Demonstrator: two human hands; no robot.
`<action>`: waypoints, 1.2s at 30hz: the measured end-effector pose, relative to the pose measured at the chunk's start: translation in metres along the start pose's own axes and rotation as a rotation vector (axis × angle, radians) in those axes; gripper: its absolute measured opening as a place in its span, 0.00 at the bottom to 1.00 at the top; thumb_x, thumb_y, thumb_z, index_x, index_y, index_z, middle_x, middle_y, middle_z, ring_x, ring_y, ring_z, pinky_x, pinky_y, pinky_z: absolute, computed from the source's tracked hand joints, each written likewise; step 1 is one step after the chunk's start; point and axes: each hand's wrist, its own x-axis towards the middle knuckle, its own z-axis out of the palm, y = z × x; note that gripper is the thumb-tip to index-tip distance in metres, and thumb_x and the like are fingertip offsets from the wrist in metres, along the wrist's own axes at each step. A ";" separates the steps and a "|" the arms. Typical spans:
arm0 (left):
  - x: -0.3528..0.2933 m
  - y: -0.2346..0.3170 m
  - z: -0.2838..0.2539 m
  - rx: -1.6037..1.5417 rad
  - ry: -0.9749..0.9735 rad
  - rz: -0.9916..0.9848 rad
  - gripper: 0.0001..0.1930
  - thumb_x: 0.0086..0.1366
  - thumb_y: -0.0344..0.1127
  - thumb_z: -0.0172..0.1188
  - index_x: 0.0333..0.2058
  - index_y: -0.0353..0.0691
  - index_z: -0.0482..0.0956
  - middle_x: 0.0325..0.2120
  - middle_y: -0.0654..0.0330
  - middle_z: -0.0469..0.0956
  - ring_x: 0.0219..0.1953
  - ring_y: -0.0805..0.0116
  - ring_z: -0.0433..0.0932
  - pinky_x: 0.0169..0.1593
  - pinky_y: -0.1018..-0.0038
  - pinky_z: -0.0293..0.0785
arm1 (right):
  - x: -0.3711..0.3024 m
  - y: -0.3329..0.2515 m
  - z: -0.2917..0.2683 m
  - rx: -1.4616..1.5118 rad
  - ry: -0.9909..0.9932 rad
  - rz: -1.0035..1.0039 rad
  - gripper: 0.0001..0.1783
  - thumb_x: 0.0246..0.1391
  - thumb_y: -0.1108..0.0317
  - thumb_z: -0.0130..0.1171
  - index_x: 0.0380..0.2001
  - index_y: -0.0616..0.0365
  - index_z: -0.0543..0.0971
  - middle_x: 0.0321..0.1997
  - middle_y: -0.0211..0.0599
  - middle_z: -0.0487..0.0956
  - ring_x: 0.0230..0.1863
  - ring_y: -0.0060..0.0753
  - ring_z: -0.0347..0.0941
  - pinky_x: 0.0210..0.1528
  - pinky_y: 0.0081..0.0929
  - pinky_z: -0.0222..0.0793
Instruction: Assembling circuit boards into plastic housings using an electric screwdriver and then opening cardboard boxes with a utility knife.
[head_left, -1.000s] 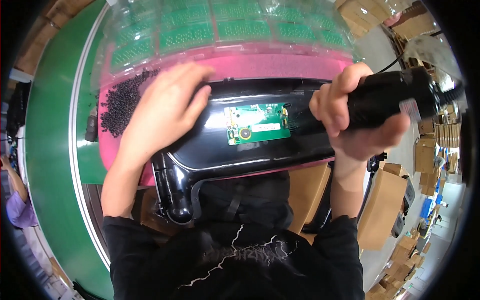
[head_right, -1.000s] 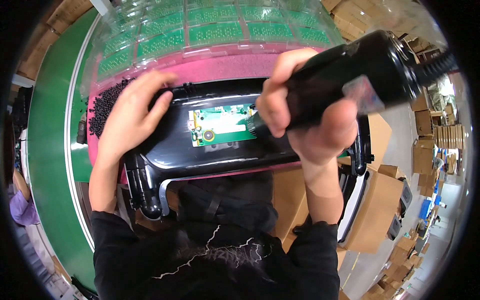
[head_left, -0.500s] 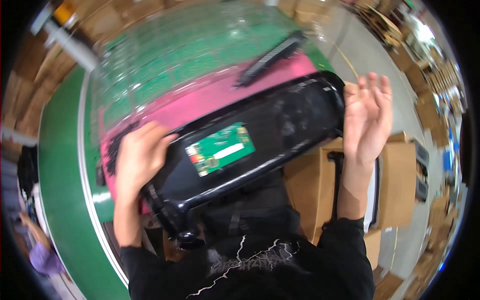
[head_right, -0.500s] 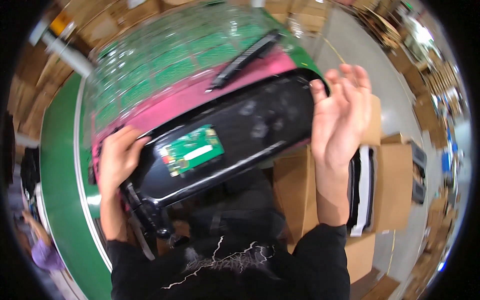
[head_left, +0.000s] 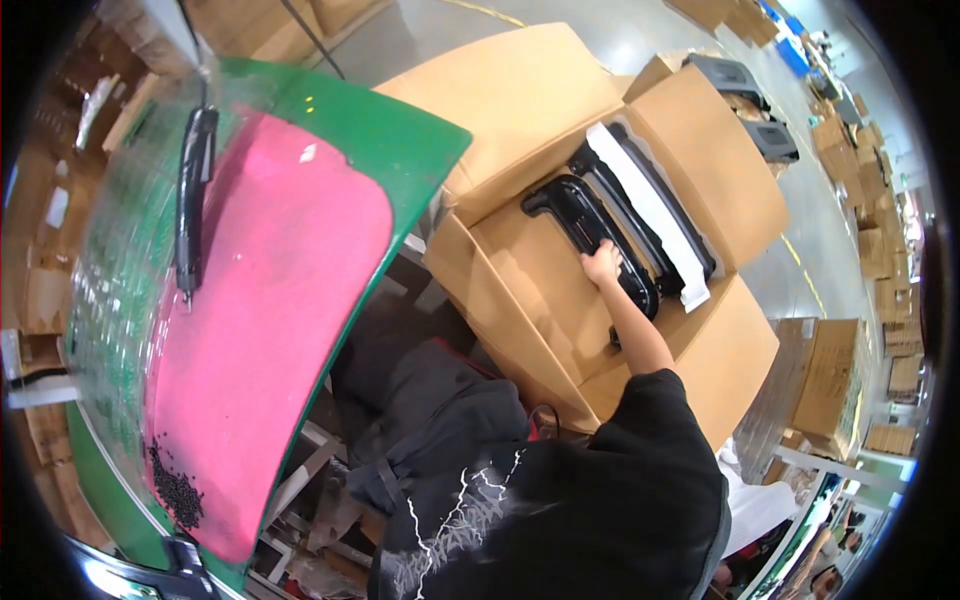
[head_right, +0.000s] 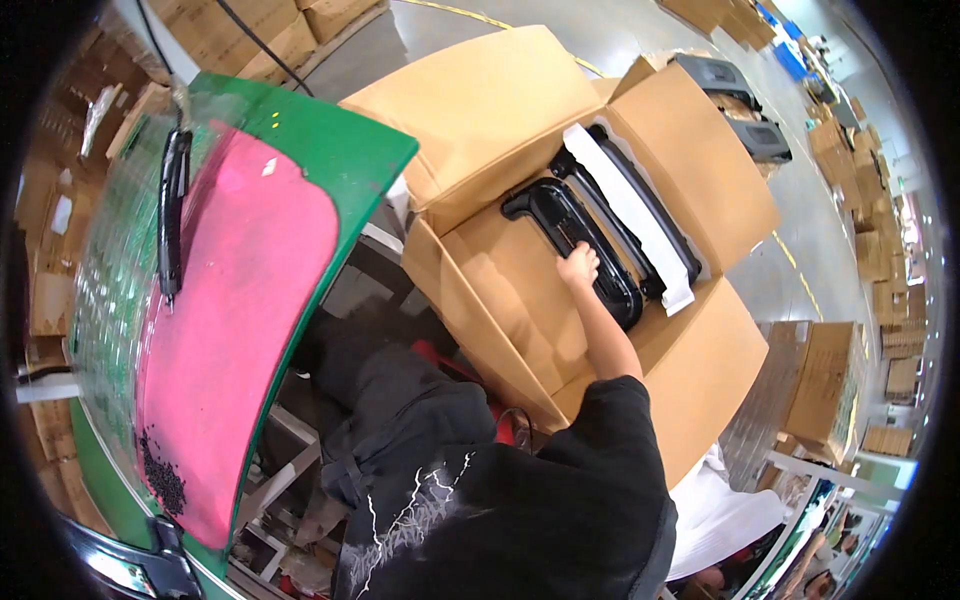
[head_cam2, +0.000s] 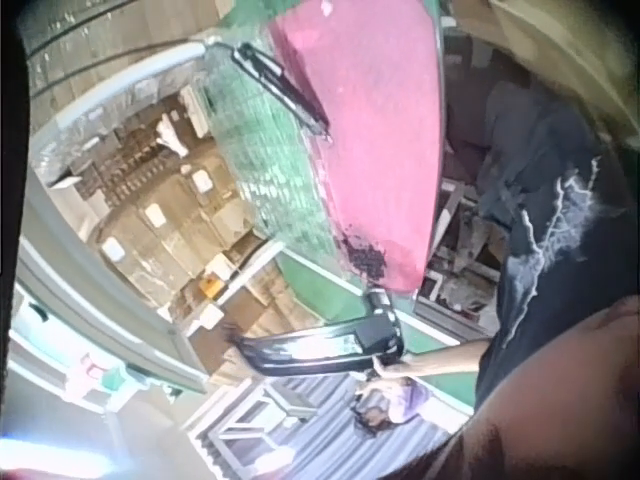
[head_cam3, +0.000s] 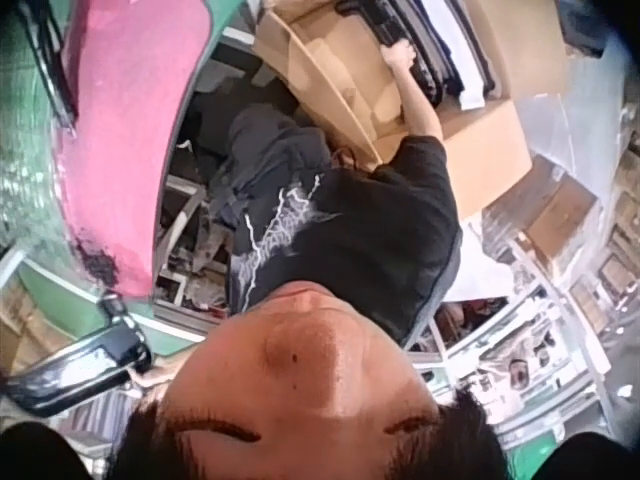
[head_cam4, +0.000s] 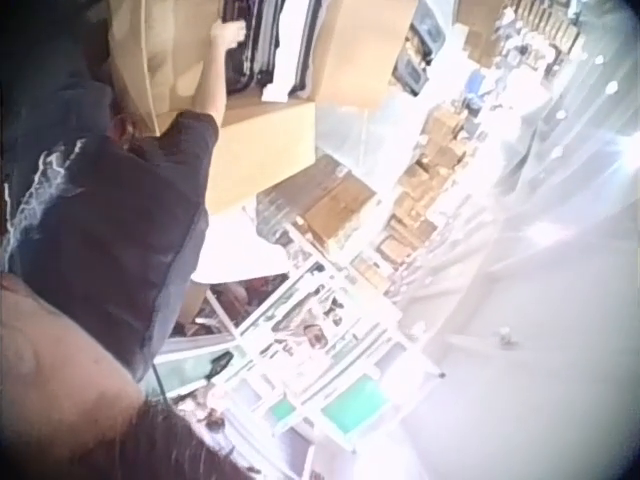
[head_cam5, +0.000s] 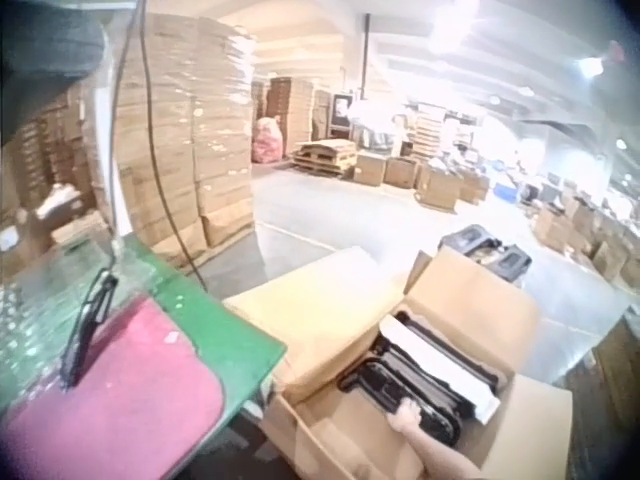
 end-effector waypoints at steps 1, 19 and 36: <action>0.010 -0.005 -0.019 0.261 0.003 0.142 0.14 0.62 0.43 0.59 0.39 0.38 0.77 0.41 0.53 0.72 0.44 0.58 0.72 0.45 0.66 0.67 | 0.008 0.011 0.014 -0.055 -0.074 0.038 0.39 0.41 0.55 0.63 0.56 0.57 0.61 0.59 0.46 0.62 0.63 0.49 0.55 0.61 0.45 0.56; 0.050 0.034 0.013 -0.578 0.157 -0.681 0.22 0.47 0.37 0.64 0.44 0.40 0.77 0.34 0.58 0.77 0.35 0.60 0.75 0.35 0.59 0.72 | -0.036 0.075 0.096 -0.357 -0.265 -0.002 0.33 0.46 0.53 0.63 0.52 0.56 0.64 0.58 0.40 0.67 0.60 0.39 0.62 0.56 0.43 0.64; 0.083 0.023 0.219 -0.355 -0.310 0.003 0.19 0.70 0.37 0.42 0.56 0.34 0.65 0.55 0.55 0.64 0.56 0.64 0.66 0.60 0.64 0.62 | -0.146 -0.003 -0.114 1.006 -0.331 -0.222 0.18 0.43 0.74 0.57 0.13 0.54 0.57 0.14 0.21 0.59 0.18 0.15 0.53 0.19 0.22 0.52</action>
